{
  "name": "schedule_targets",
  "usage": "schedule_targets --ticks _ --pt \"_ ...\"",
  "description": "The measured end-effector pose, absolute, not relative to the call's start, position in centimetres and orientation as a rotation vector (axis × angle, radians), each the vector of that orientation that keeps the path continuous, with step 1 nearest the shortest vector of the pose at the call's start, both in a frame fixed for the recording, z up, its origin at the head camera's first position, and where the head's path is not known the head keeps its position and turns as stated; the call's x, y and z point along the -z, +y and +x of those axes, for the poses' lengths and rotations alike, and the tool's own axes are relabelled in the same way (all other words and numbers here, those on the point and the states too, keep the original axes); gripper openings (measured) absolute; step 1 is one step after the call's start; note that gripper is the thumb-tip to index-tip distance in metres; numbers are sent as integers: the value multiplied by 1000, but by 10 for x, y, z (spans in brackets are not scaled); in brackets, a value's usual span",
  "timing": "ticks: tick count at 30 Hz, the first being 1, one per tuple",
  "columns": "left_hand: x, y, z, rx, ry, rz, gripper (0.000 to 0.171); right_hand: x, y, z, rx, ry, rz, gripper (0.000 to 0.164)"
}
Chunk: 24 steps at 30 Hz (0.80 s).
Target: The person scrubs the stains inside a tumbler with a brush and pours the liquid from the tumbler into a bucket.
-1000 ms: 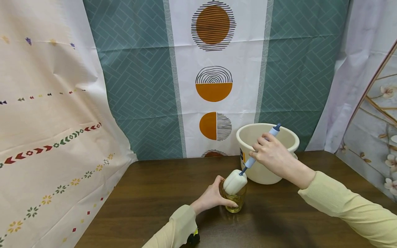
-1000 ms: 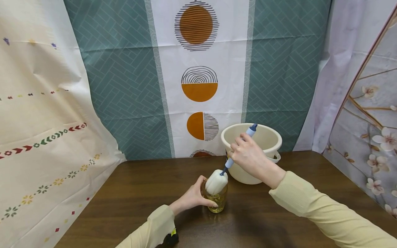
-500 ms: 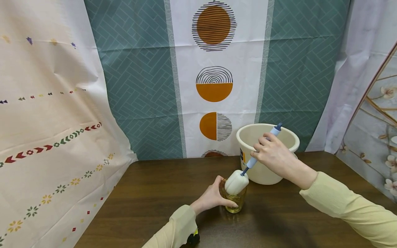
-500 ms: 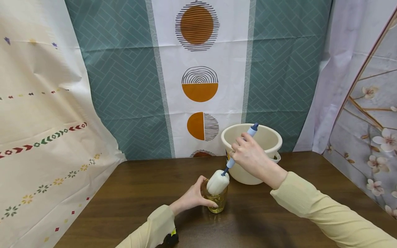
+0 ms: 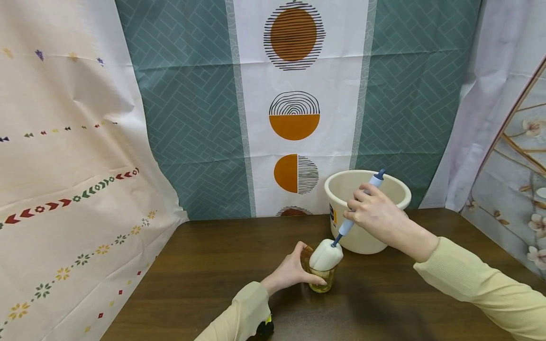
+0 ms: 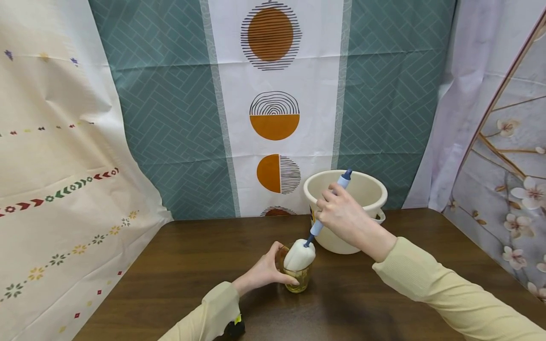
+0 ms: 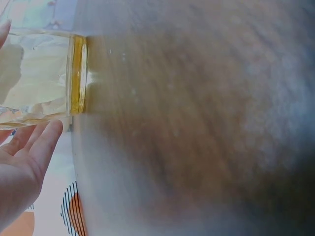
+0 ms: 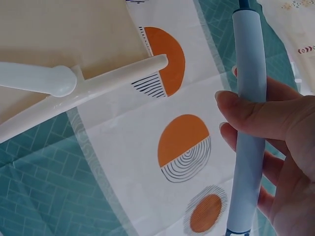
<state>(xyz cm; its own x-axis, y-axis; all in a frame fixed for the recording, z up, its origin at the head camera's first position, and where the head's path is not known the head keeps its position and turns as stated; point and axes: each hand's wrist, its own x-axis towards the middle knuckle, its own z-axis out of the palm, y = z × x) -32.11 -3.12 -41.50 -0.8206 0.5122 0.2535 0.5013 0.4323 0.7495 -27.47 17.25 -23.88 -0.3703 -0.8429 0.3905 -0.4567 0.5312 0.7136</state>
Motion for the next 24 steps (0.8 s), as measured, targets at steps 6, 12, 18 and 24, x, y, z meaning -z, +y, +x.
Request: schedule_targets --ticks 6,12,18,24 --pt "414 -31 -321 -1378 2641 932 70 239 171 -275 613 -2019 1089 24" --pt "414 -32 -321 -1394 2619 930 71 242 170 -276 566 -1993 1116 24" --pt "413 -31 -320 -1383 2629 933 71 246 169 -277 551 -1988 1119 22" --pt "414 -31 -320 -1393 2626 950 70 243 165 -272 576 -1949 1098 20"
